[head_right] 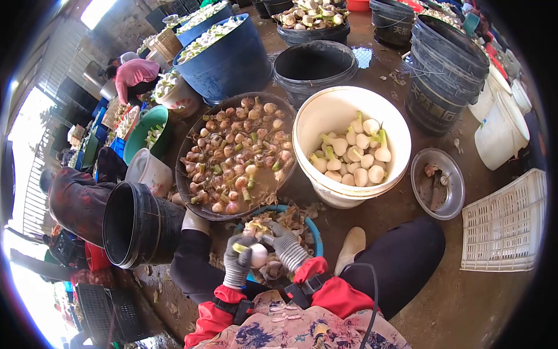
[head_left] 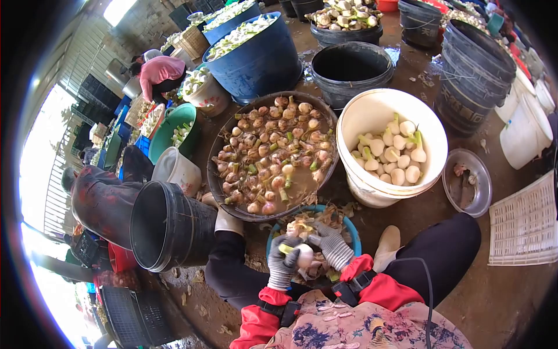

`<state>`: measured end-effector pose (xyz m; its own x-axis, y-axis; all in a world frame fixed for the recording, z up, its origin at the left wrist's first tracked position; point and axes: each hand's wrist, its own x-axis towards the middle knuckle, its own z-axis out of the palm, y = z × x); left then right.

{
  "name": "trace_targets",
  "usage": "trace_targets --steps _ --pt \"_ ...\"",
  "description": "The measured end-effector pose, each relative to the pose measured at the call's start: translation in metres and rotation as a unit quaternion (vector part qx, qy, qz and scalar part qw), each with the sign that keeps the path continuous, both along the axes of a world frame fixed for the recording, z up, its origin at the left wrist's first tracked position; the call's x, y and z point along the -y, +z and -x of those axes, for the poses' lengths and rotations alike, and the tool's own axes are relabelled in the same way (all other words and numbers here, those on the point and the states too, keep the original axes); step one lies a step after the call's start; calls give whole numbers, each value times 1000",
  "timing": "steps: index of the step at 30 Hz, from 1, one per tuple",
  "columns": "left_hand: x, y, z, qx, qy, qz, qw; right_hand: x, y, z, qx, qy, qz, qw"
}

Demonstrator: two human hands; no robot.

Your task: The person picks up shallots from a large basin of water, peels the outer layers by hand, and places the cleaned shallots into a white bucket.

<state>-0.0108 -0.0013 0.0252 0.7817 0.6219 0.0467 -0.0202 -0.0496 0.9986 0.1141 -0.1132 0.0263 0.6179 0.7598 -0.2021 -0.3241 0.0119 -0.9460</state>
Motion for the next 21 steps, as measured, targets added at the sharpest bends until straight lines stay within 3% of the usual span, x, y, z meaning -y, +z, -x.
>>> trace_targets --steps 1,2,3,5,6,7,8,9,10,11,12,14,15,17,19,21 --pt "0 2 0 29 62 53 996 -1 4 -1 -83 -20 -48 995" --pt "-10 1 6 -67 62 106 990 -1 8 -2 -151 -49 -93 983" --pt "-17 4 10 -91 69 183 977 -1 16 -4 -153 -46 -95 983" --pt "-17 5 13 -89 6 64 994 -1 29 -9 -291 -92 -218 927" --pt "-15 12 10 -88 7 62 994 0 28 -12 -332 -113 -228 908" --pt "-10 19 6 -25 95 308 946 2 22 -17 -332 -112 -230 908" --pt "-7 24 4 40 175 533 827 5 15 -21 -311 -89 -194 926" --pt "-6 25 5 40 175 533 827 7 18 -25 -289 -65 -157 942" --pt "-5 26 6 40 160 509 845 12 36 -26 -28 -1 7 1000" --pt "-4 27 7 40 145 484 862 8 25 -20 -27 -1 8 1000" --pt "-4 30 8 39 143 484 862 2 5 -10 49 22 32 998" --pt "-4 36 13 -97 129 246 956 -4 -6 4 183 19 70 980" --pt "-4 29 15 -99 128 247 955 -7 -3 6 181 18 72 981" --pt "-6 11 17 -80 108 -70 989 -12 1 7 233 14 107 966" --pt "1 23 7 -45 99 -79 991 -11 11 6 259 41 138 955" --pt "4 35 1 -158 42 -319 933 -15 1 9 316 39 148 936"
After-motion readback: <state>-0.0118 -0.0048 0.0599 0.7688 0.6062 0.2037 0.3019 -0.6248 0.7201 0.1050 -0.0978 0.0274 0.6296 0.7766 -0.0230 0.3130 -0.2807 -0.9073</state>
